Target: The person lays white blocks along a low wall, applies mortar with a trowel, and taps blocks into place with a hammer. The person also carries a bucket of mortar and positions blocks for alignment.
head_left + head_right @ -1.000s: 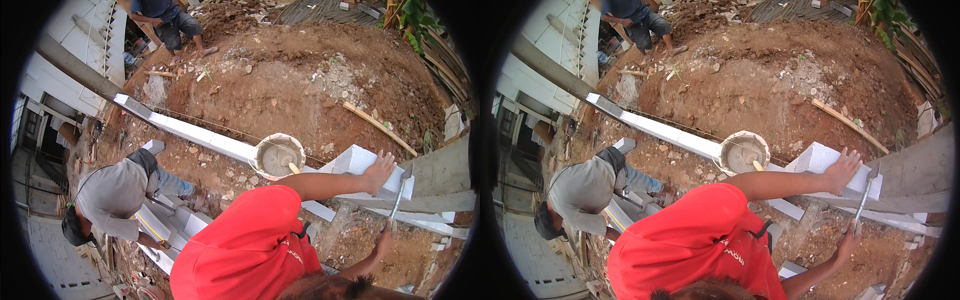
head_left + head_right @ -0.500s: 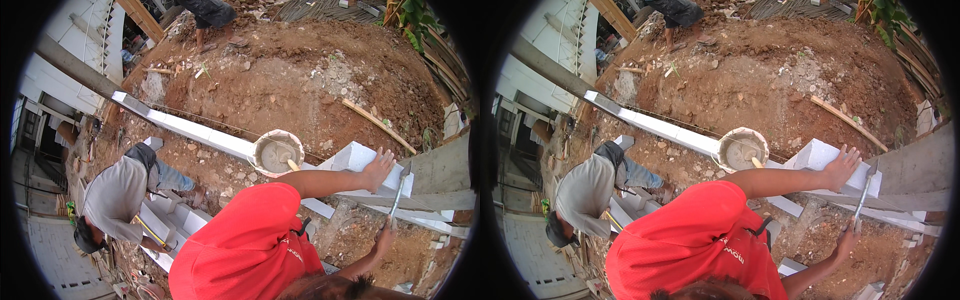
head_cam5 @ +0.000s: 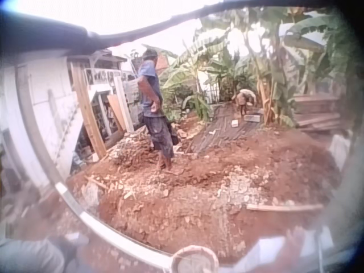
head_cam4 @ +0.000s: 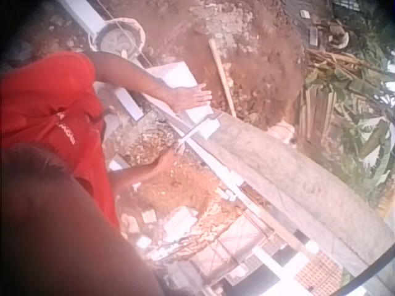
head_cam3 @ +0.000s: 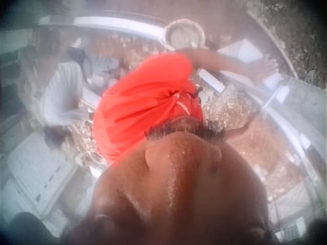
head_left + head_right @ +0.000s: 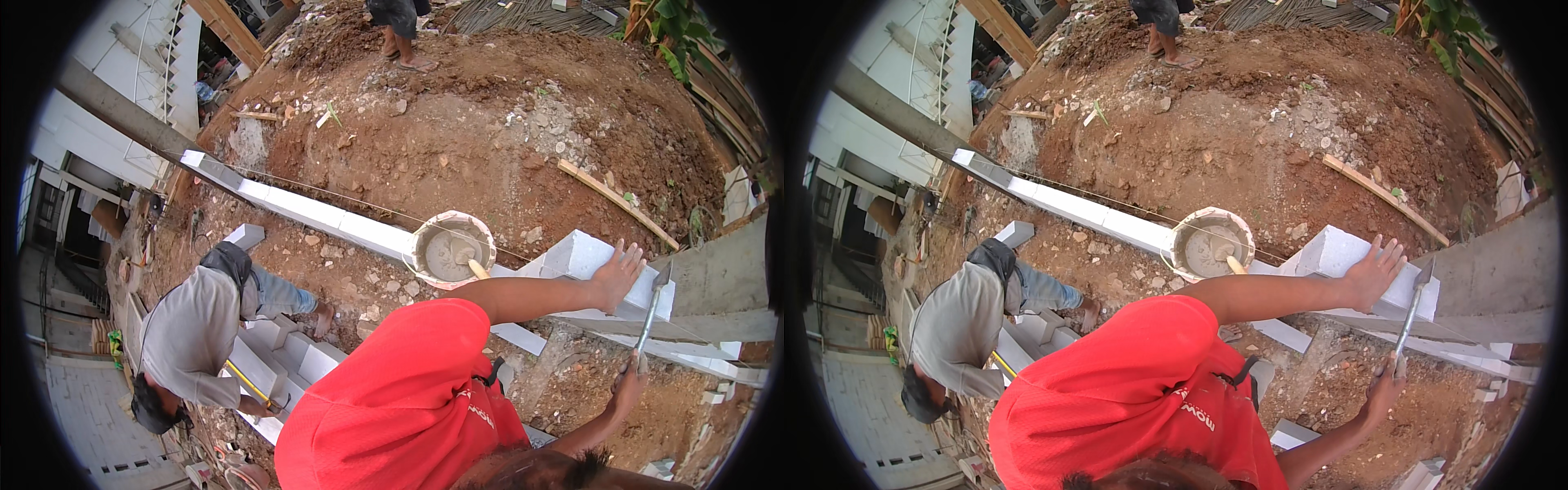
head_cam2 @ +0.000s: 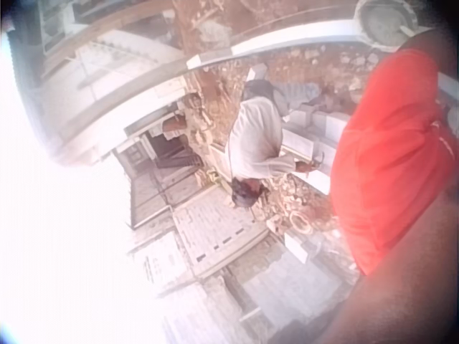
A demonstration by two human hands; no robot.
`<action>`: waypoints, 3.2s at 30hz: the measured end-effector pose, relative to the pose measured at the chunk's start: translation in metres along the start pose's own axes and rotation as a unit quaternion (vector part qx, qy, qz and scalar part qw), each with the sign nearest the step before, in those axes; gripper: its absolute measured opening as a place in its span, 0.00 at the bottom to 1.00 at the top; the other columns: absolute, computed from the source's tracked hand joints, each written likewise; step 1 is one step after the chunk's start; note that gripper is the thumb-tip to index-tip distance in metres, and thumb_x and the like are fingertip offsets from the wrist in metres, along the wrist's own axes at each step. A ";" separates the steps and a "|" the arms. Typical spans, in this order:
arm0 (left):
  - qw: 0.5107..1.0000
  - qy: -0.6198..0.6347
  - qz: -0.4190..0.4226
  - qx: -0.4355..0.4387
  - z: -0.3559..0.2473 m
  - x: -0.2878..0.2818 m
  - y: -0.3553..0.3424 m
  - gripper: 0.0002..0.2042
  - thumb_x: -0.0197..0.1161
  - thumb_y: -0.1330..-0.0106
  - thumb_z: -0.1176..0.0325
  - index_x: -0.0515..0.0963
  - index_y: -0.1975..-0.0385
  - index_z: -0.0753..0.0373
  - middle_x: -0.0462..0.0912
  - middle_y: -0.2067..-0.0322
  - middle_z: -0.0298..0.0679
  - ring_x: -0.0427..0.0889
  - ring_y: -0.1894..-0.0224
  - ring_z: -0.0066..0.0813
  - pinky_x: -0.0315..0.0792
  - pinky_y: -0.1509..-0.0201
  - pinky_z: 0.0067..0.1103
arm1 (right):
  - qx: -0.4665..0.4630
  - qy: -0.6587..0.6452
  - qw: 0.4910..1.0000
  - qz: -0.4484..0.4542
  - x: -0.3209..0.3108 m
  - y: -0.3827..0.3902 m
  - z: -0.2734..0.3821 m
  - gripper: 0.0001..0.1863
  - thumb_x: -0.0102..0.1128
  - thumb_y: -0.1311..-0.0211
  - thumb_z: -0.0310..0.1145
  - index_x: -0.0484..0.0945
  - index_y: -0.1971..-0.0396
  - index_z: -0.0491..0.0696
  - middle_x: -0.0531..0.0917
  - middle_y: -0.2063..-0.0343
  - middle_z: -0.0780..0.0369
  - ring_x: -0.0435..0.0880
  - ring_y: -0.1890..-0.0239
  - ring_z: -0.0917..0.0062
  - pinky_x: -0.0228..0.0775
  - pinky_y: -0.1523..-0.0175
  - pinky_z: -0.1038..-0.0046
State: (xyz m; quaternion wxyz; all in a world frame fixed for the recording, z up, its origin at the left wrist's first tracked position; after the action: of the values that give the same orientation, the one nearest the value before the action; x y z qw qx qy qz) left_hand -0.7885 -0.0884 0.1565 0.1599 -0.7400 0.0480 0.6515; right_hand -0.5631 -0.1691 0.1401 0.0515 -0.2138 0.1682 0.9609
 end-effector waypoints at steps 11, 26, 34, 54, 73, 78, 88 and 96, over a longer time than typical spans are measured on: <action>1.000 0.021 -0.006 -0.008 0.006 -0.011 0.002 0.61 0.77 0.51 0.44 0.50 0.23 0.75 0.52 0.23 0.62 0.48 0.19 0.59 0.41 0.20 0.58 | -0.035 0.002 0.999 0.004 0.003 0.001 0.004 0.19 0.61 0.24 0.42 0.81 0.45 0.44 0.72 0.77 0.71 0.66 0.76 0.87 0.54 0.72 0.78; 1.000 0.001 0.031 0.002 0.003 -0.006 0.001 0.62 0.77 0.52 0.45 0.48 0.23 0.76 0.51 0.23 0.63 0.47 0.19 0.60 0.42 0.21 0.58 | 0.011 0.021 0.999 -0.035 0.006 0.016 0.009 0.22 0.60 0.23 0.44 0.81 0.44 0.41 0.72 0.75 0.70 0.66 0.75 0.84 0.57 0.71 0.76; 0.999 -0.008 0.031 0.005 0.001 -0.005 -0.001 0.64 0.77 0.52 0.43 0.47 0.23 0.76 0.50 0.23 0.63 0.47 0.19 0.59 0.42 0.21 0.58 | -0.025 0.008 1.000 -0.004 0.006 0.004 0.000 0.21 0.60 0.24 0.44 0.79 0.44 0.41 0.74 0.75 0.69 0.67 0.76 0.85 0.57 0.73 0.76; 0.999 0.015 0.028 0.007 0.001 -0.006 0.000 0.65 0.79 0.52 0.43 0.47 0.23 0.77 0.49 0.23 0.64 0.46 0.19 0.60 0.41 0.20 0.58 | -0.021 -0.002 1.000 -0.003 0.005 0.007 0.003 0.19 0.60 0.24 0.44 0.79 0.47 0.44 0.71 0.78 0.71 0.64 0.79 0.87 0.51 0.76 0.79; 0.999 0.020 0.043 0.016 -0.005 -0.008 -0.001 0.64 0.76 0.50 0.41 0.47 0.23 0.76 0.50 0.23 0.64 0.45 0.19 0.60 0.38 0.20 0.59 | -0.005 -0.035 0.999 0.008 0.006 0.000 -0.011 0.13 0.58 0.23 0.43 0.79 0.51 0.50 0.68 0.82 0.74 0.61 0.86 0.92 0.47 0.84 0.83; 0.999 0.031 0.035 0.008 0.001 -0.009 0.003 0.62 0.76 0.49 0.43 0.48 0.23 0.77 0.51 0.24 0.65 0.45 0.19 0.60 0.34 0.19 0.58 | 0.008 -0.028 1.000 -0.008 0.008 0.003 -0.007 0.13 0.58 0.23 0.44 0.79 0.51 0.52 0.68 0.82 0.74 0.61 0.87 0.91 0.47 0.84 0.83; 0.999 0.049 -0.007 0.011 0.000 -0.001 -0.002 0.61 0.76 0.51 0.48 0.49 0.25 0.82 0.50 0.25 0.68 0.44 0.20 0.65 0.34 0.17 0.52 | 0.025 -0.024 0.999 -0.014 0.007 0.005 -0.006 0.16 0.59 0.23 0.46 0.78 0.46 0.51 0.69 0.81 0.74 0.60 0.87 0.91 0.46 0.84 0.82; 0.998 0.056 0.003 0.008 0.001 0.000 -0.001 0.61 0.75 0.50 0.46 0.48 0.24 0.80 0.50 0.24 0.68 0.44 0.20 0.65 0.35 0.18 0.55 | 0.020 -0.009 0.999 -0.038 0.005 0.011 -0.001 0.19 0.60 0.24 0.47 0.79 0.45 0.50 0.67 0.81 0.73 0.59 0.85 0.90 0.47 0.82 0.81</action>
State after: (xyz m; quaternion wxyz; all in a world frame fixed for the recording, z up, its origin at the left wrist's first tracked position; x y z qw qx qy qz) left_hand -0.7893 -0.0867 0.1568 0.1614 -0.7738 0.0642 0.6091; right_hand -0.5690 -0.1799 0.1407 0.0936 -0.2103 0.1789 0.9565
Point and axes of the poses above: each hand's wrist, its own y-axis away from the middle knuckle, its own x-axis out of the palm, z = x × y, the point moved 10 cm from there along -y, towards the middle knuckle
